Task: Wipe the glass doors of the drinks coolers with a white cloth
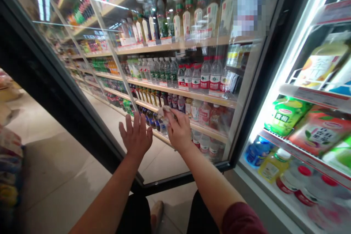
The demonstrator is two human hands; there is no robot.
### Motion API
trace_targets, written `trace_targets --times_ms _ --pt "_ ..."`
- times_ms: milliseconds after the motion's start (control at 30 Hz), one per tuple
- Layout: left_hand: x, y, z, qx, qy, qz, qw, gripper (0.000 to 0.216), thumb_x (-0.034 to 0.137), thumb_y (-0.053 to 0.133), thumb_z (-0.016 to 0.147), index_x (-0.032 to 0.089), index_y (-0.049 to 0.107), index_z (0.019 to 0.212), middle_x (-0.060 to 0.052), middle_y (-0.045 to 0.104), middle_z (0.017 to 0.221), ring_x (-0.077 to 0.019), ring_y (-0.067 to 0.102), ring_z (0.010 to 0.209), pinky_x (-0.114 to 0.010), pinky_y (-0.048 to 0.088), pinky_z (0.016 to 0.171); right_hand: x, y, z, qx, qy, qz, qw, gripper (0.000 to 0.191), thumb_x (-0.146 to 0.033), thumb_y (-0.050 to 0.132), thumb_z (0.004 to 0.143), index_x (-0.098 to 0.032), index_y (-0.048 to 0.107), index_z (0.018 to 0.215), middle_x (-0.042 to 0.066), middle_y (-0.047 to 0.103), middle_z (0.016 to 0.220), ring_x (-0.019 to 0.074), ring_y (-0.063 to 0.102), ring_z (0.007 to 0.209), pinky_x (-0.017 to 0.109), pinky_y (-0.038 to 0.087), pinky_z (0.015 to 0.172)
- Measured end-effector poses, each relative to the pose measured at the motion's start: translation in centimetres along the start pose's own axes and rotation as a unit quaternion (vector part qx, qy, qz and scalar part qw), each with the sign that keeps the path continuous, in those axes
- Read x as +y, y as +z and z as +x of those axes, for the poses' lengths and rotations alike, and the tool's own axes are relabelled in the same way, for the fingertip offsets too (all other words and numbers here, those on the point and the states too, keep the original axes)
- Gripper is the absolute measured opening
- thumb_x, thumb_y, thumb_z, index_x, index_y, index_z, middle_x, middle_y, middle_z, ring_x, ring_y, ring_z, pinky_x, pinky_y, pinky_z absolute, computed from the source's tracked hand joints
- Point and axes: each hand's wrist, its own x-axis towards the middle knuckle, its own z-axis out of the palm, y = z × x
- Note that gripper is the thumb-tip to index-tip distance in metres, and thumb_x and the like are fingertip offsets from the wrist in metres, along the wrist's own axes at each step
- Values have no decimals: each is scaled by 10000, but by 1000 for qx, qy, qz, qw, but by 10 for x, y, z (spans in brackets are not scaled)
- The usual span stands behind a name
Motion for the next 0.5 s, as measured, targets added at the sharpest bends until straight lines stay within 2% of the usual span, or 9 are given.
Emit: trace_targets --times_ms 67,133,200,300,367,433,500 --pt "0 -1 2 7 13 19 1000 634 327 509 977 208 291 1560 -140 416 1536 -278 193 1513 -527 88 1243 4 -3 29 11 4 3 1000 533 -120 448 931 -252 502 1445 96 595 1300 219 561 1161 374 438 1023" --pt "1 -3 4 12 28 36 999 664 312 517 969 191 261 1569 -142 419 1533 -271 172 1517 -507 94 1245 10 -6 44 33 6 -10 999 528 -127 435 935 -252 502 1444 97 583 1321 225 554 1179 392 422 1040" --pt "3 -5 6 14 36 50 998 679 301 522 964 170 250 1571 -149 429 1524 -266 160 1520 -493 97 1247 14 -6 33 52 6 -26 998 545 -112 428 931 -248 483 1455 108 580 1320 226 554 1181 398 422 1036" --pt "4 -6 7 15 38 63 997 687 303 532 958 156 255 1569 -155 438 1515 -267 157 1520 -489 98 1247 15 -4 -21 57 16 -46 997 570 -99 455 922 -217 443 1479 139 573 1304 232 552 1187 392 448 1002" --pt "4 -6 7 15 38 63 997 690 301 540 953 153 261 1567 -157 442 1511 -267 159 1520 -487 97 1248 14 -2 -47 32 17 -48 998 576 -99 466 916 -202 435 1482 149 575 1285 237 555 1176 394 466 977" --pt "3 -5 6 19 39 61 997 685 296 540 953 151 268 1565 -158 446 1508 -266 163 1519 -485 99 1248 18 -4 -46 17 13 -41 999 569 -90 462 908 -216 460 1463 137 578 1275 230 560 1159 393 476 968" --pt "2 -5 6 21 40 61 997 680 298 534 956 149 269 1564 -158 444 1509 -267 165 1519 -488 97 1248 25 -9 -19 29 14 -39 999 556 -90 457 902 -239 493 1436 120 572 1286 225 557 1163 401 475 983"
